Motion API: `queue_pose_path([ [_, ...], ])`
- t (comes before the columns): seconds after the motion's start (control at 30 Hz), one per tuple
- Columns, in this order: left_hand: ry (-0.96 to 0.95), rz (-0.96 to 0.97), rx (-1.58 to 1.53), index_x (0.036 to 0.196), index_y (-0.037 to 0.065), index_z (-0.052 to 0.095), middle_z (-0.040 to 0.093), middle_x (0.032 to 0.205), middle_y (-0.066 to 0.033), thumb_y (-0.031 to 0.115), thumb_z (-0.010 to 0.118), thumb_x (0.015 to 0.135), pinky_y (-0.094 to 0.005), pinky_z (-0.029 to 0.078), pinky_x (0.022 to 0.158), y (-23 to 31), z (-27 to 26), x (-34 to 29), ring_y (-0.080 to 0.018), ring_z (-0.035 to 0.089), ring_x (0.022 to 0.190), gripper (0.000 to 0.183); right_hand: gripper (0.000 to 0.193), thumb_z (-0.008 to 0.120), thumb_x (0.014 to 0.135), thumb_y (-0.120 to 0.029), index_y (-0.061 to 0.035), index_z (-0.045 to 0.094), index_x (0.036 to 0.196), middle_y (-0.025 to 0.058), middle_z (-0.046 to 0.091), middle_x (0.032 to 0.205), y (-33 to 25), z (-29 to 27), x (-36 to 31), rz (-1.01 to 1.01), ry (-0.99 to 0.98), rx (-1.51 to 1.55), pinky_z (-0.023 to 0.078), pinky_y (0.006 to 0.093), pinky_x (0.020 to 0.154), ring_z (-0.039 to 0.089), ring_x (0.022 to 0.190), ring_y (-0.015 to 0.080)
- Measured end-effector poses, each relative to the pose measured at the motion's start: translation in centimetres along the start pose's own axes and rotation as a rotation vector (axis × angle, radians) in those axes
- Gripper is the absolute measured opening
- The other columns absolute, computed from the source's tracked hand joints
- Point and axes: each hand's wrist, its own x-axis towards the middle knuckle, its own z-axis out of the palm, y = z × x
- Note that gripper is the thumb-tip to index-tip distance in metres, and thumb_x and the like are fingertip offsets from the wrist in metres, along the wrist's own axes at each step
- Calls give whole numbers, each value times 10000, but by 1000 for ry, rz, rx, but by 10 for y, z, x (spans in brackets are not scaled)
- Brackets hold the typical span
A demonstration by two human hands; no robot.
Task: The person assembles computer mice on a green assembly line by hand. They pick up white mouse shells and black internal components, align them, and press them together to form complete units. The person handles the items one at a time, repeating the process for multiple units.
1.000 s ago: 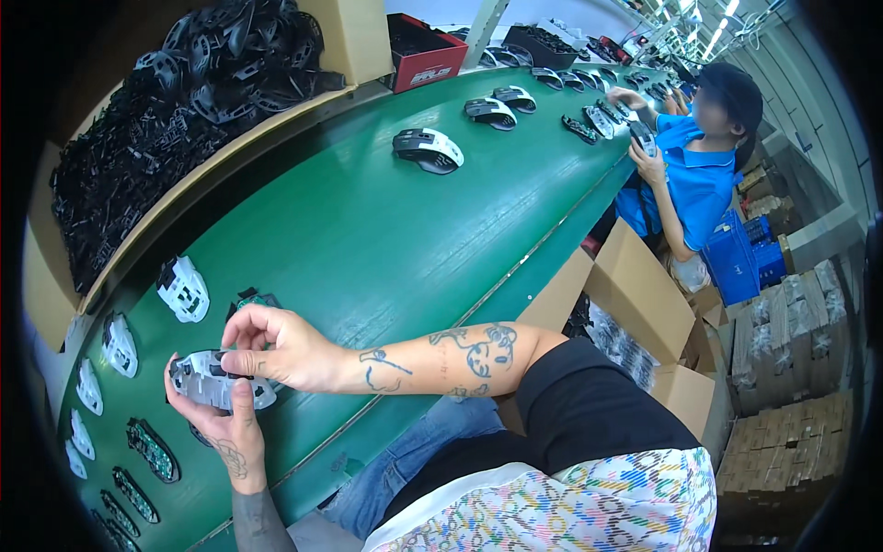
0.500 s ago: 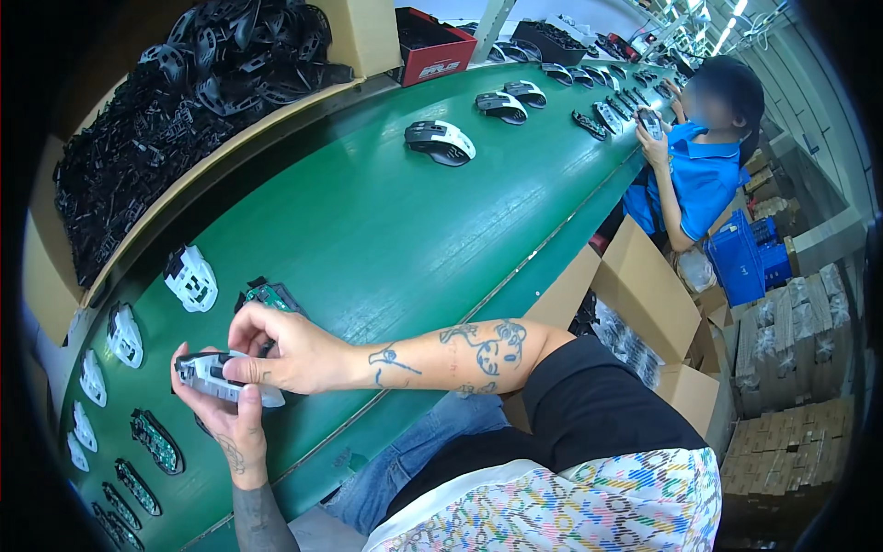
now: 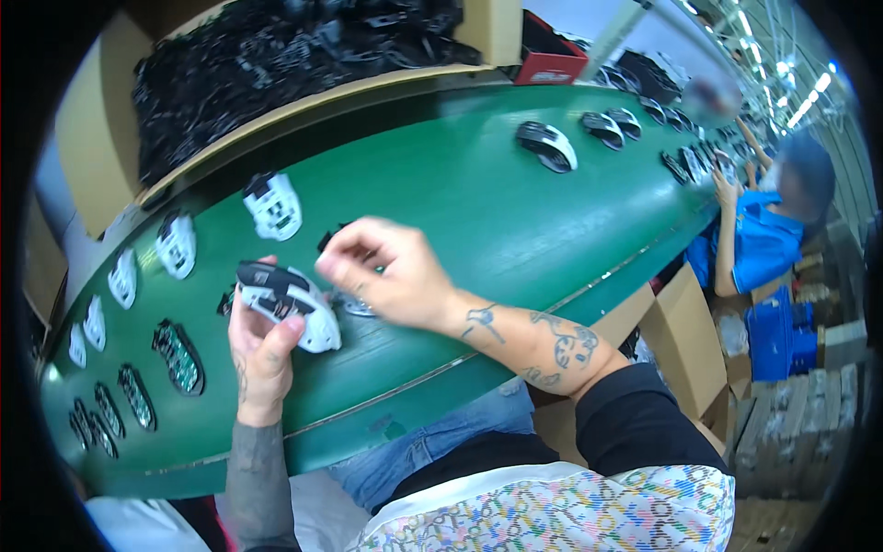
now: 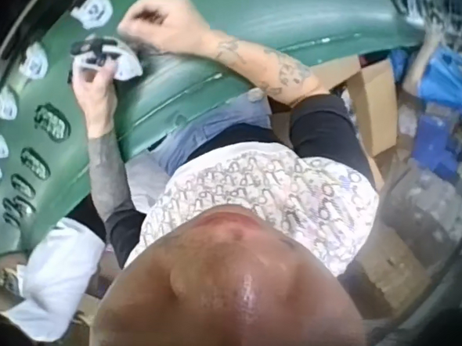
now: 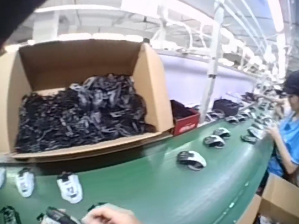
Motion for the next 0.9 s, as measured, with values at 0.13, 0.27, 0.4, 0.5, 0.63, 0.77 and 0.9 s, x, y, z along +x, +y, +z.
queue_pose_path([
  [0.13, 19, 22, 55, 1341, 10, 345, 563, 1096, -124, 245, 717, 768, -434, 512, 904, -3, -10, 1, -300, 630, 980, 722, 110, 691, 822, -139, -38, 658, 851, 68, 641, 836, 0, -29, 41, -273, 296, -434, 503, 273, 608, 621, 708, 140],
  [0.27, 12, -27, -85, 1380, 62, 303, 519, 1198, -137, 173, 665, 835, -434, 487, 940, -6, -10, 4, -353, 548, 1162, 663, 177, 604, 821, -143, -58, 647, 971, 156, 600, 1007, -3, -111, 117, -619, 494, -1255, 494, 439, 826, 570, 958, 345],
  [0.4, -42, -102, -316, 1396, 98, 283, 506, 1260, -135, 128, 693, 833, -451, 391, 1038, -6, -15, 5, -368, 462, 1258, 698, 289, 542, 804, -95, -53, 647, 1070, 175, 612, 1106, -25, -167, 183, -80, 415, -1756, 512, 437, 867, 621, 1008, 351],
  [0.5, -56, -109, -380, 1385, 99, 295, 504, 1264, -138, 108, 690, 830, -461, 365, 1057, -4, -20, 3, -365, 455, 1265, 682, 260, 522, 845, -152, -49, 703, 1001, 195, 651, 1112, -43, -144, 209, 299, 240, -1827, 520, 412, 871, 623, 1069, 321],
  [0.63, -91, -142, -450, 1345, 116, 345, 525, 1235, -127, 32, 663, 813, -468, 343, 1072, -2, -22, 5, -346, 436, 1286, 626, 310, 519, 844, -161, -38, 673, 1084, 182, 632, 1165, -48, -139, 221, 399, 175, -1859, 488, 407, 927, 601, 1105, 332],
  [0.77, -85, -118, -374, 1317, 70, 375, 554, 1190, -126, 14, 656, 784, -419, 421, 1001, 3, -20, 5, -288, 511, 1189, 606, 346, 563, 794, -174, -16, 666, 1084, 219, 622, 1156, -67, -143, 228, 441, 137, -1913, 487, 404, 929, 599, 1100, 343],
  [0.9, -63, -51, -290, 1329, 6, 363, 573, 1164, -128, 28, 680, 764, -354, 455, 944, 7, -30, -1, -203, 575, 1065, 648, 330, 583, 750, -240, 10, 696, 934, 248, 656, 982, -110, -114, 191, 268, 129, -1890, 516, 410, 840, 640, 981, 364],
])
